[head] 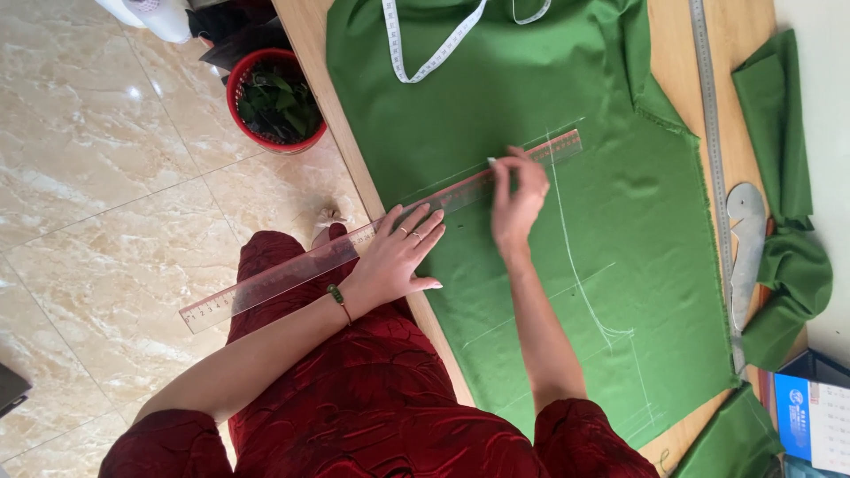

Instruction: The person marks a green fabric with chalk and a ruler, then uses shears to cut along the marked lines. The person removes the cut fabric pieces and folds the remaining fabric on the table.

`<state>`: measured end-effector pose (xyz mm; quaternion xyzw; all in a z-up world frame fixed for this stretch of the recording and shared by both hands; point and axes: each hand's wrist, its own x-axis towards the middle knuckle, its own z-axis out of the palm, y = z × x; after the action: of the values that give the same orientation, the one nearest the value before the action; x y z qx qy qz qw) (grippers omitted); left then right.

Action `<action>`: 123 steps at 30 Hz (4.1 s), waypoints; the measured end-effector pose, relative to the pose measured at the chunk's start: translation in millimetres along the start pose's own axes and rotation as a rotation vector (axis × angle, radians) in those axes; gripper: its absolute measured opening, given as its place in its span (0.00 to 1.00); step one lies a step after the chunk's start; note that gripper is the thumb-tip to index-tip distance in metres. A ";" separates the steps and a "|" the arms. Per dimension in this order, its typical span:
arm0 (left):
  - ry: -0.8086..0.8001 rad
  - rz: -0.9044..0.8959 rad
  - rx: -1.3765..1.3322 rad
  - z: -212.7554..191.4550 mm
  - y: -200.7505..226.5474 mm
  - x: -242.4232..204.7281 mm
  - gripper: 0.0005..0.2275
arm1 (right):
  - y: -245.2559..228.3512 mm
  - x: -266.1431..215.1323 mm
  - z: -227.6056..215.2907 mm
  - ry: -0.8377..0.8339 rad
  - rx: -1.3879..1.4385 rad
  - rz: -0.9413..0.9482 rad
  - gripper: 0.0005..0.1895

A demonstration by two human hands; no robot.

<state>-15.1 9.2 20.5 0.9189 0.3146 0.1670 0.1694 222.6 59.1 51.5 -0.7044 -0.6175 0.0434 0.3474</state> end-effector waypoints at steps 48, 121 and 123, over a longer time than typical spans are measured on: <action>-0.048 0.000 0.096 0.4 8.4 13.9 0.46 | -75.5 52.0 -21.4 -0.617 -0.370 -0.961 0.07; -0.150 0.670 -0.183 -20.9 9.5 24.4 0.14 | -189.9 -323.9 -106.0 -0.032 0.102 1.043 0.12; -0.084 0.702 -0.182 -29.8 35.5 30.5 0.18 | -184.1 -351.3 -101.6 0.105 0.122 1.169 0.11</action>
<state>13.9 8.2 67.8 0.9582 -0.0434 0.2043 0.1956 35.8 -302.1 98.9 -0.9078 -0.1051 0.2283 0.3358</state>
